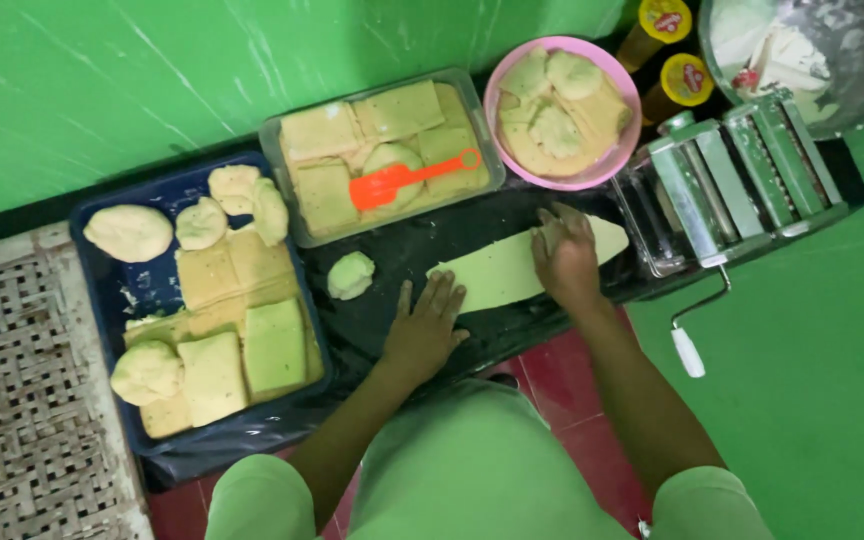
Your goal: Flattening dough using a manual roller and cutting the resulting sheet into strips with a plastic knife.
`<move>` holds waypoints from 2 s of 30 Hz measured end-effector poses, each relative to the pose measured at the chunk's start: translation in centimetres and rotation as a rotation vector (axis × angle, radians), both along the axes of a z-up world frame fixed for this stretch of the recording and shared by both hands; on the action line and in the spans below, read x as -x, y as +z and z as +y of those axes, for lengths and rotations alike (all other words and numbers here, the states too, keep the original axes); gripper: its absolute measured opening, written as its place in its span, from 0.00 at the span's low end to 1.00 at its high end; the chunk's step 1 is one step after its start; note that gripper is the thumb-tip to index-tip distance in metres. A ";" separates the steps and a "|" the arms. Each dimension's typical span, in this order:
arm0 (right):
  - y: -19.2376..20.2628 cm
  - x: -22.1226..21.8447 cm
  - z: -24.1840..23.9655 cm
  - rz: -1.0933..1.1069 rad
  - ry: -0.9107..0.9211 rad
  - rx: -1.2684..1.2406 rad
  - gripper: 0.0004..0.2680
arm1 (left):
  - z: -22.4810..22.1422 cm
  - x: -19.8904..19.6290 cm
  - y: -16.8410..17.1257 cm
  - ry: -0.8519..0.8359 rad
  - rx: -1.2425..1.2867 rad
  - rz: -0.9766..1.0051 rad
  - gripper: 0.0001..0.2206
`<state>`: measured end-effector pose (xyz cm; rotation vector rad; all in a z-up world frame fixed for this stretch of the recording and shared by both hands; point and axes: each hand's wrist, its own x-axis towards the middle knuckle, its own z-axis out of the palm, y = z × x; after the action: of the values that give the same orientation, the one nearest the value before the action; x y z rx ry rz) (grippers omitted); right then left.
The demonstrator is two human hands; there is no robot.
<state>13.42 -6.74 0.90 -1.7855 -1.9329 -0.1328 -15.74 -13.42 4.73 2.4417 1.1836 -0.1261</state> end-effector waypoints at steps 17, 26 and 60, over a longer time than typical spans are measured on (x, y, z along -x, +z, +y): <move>4.5 13.2 11.8 -0.404 0.419 -0.131 0.07 | -1.7 3.0 -0.8 -0.029 -0.119 -0.066 0.34; 6.6 12.4 5.6 0.074 0.374 0.234 0.13 | -2.6 3.1 -2.9 -0.002 -0.199 -0.062 0.29; 4.2 14.8 -10.0 0.181 -0.048 0.655 0.13 | 1.7 1.0 -10.4 0.569 -0.462 -0.521 0.17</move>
<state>-1.42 -16.74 5.06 -2.1431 -1.9278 0.6985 -16.71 -11.70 -5.69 2.1494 1.7072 0.9777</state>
